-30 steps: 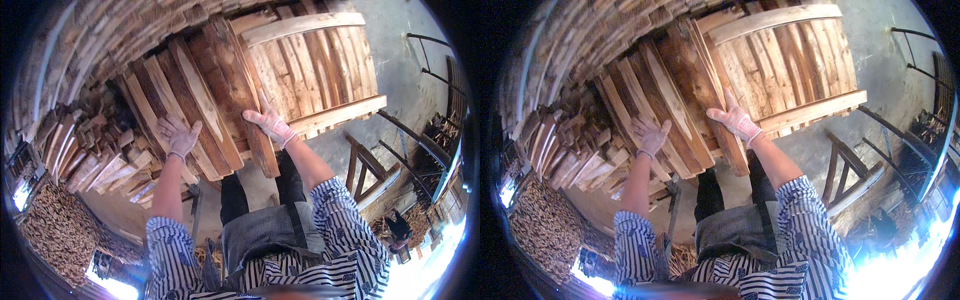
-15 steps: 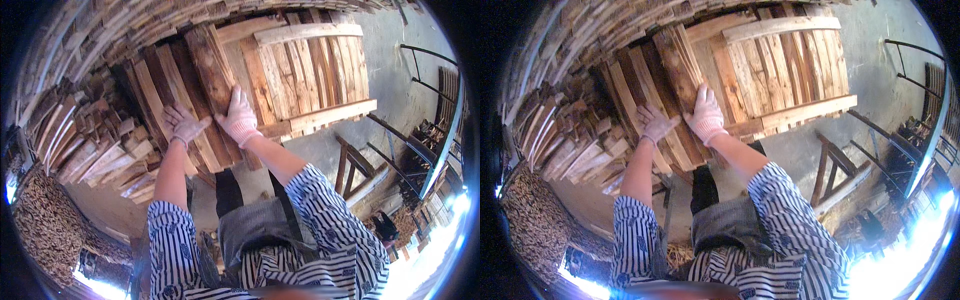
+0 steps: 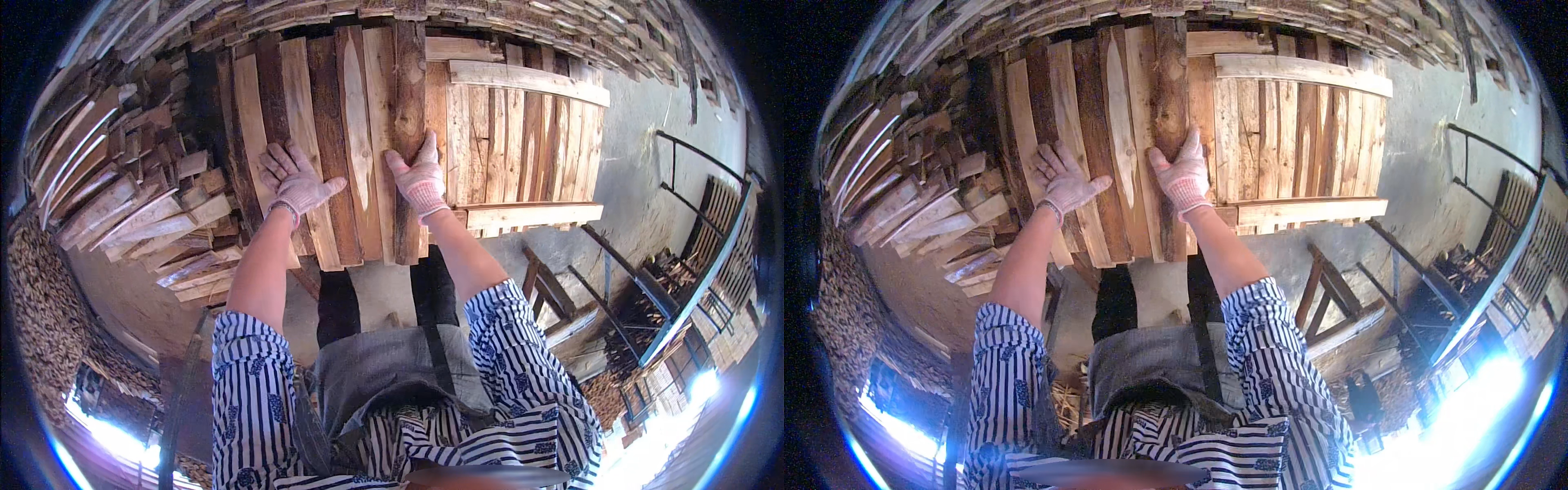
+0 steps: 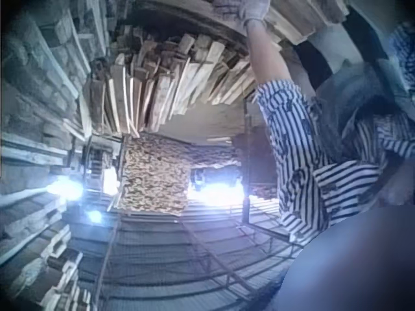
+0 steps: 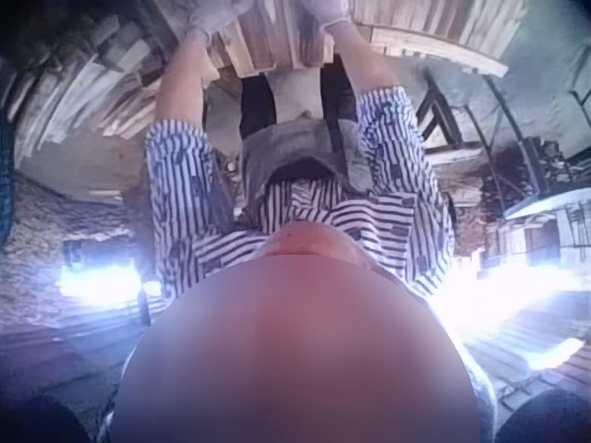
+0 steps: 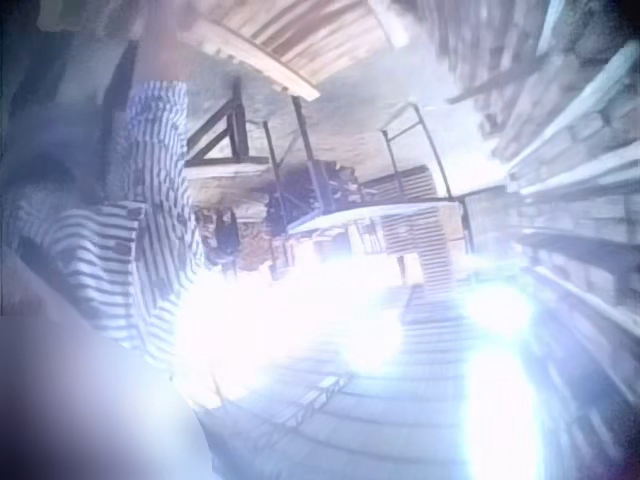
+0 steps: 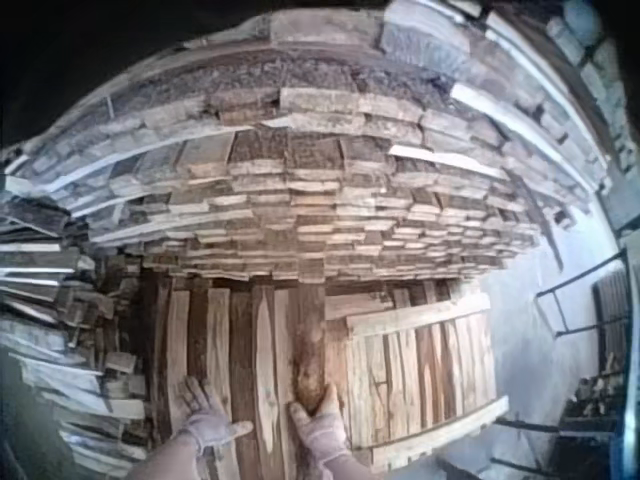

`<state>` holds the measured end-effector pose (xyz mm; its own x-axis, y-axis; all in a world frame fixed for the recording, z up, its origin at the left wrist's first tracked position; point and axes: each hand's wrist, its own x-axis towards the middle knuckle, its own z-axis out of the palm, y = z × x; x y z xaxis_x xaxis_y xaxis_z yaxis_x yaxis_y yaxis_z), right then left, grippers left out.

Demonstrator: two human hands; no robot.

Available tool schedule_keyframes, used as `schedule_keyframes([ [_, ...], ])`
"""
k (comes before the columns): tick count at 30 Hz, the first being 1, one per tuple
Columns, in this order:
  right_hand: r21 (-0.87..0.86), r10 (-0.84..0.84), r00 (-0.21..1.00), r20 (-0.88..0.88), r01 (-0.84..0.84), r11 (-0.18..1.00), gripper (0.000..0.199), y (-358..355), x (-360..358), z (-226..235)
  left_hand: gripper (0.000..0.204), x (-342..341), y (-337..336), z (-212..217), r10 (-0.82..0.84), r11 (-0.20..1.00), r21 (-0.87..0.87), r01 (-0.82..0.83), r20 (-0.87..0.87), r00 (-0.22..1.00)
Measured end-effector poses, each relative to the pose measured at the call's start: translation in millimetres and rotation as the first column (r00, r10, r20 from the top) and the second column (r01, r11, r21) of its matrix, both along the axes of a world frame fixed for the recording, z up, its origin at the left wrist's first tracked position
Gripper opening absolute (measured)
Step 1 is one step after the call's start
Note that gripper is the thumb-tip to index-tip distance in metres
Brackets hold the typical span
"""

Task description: The person stacks wood planks onto a wooden structure in a warehouse. The person takes small bundles of wood from a large pile and places them onto a palette.

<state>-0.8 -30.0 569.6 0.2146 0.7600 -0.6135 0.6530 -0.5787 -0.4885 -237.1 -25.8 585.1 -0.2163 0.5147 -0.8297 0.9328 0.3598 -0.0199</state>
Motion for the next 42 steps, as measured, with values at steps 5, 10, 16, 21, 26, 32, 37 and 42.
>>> schedule_keyframes([
  [5, -0.042, -0.044, 0.98, -0.196, 0.037, 0.998, 0.094, 2.6, 43.2, -21.2, 0.138, 4.3, 1.5, 3.8, -0.013, 0.999, -0.036, 0.015, 0.051, 0.999],
  [10, 0.084, 0.077, 0.985, -0.156, -0.065, 0.994, 0.059, 7.7, 91.2, -18.2, 0.125, -23.8, -30.0, 3.9, 0.033, 0.999, 0.022, -0.037, 0.147, 0.989],
  [16, 0.123, 0.216, 0.973, -0.085, -0.205, 0.971, 0.062, -3.4, 163.7, -136.1, 0.133, 7.2, -2.4, 6.4, -0.037, 0.972, 0.236, -0.001, 0.158, 0.987],
  [21, -0.12, 0.136, 0.99, 0.038, -0.13, 0.984, 0.077, 26.2, 92.7, -38.4, 0.124, -6.0, -29.5, 7.7, 0.029, 0.934, 0.348, -0.081, 0.153, 0.988],
  [26, 0.37, 0.381, 0.92, 0.089, -0.386, 0.845, 0.044, -73.5, -24.7, 65.1, 0.109, -43.1, -64.5, 4.5, 0.13, 0.818, 0.488, -0.303, 0.357, 0.925],
  [32, -0.351, 0.284, 0.629, -0.724, -0.69, 0.632, 0.027, -260.7, -159.6, 88.0, 0.053, -140.8, -207.9, 32.0, 0.515, 0.096, 0.523, -0.847, 0.702, 0.492],
  [37, -0.414, 0.23, 0.623, -0.748, -0.708, 0.573, 0.046, -315.4, -280.4, -15.6, 0.043, -277.0, -406.6, -47.9, 0.93, -0.202, 0.676, -0.708, 0.359, 0.078],
  [42, -0.452, 0.299, 0.736, -0.607, -0.63, 0.631, 0.057, -312.3, -372.7, -67.0, 0.04, -337.8, -511.2, -109.6, 0.387, -0.887, -0.081, -0.455, 0.409, -0.826],
])
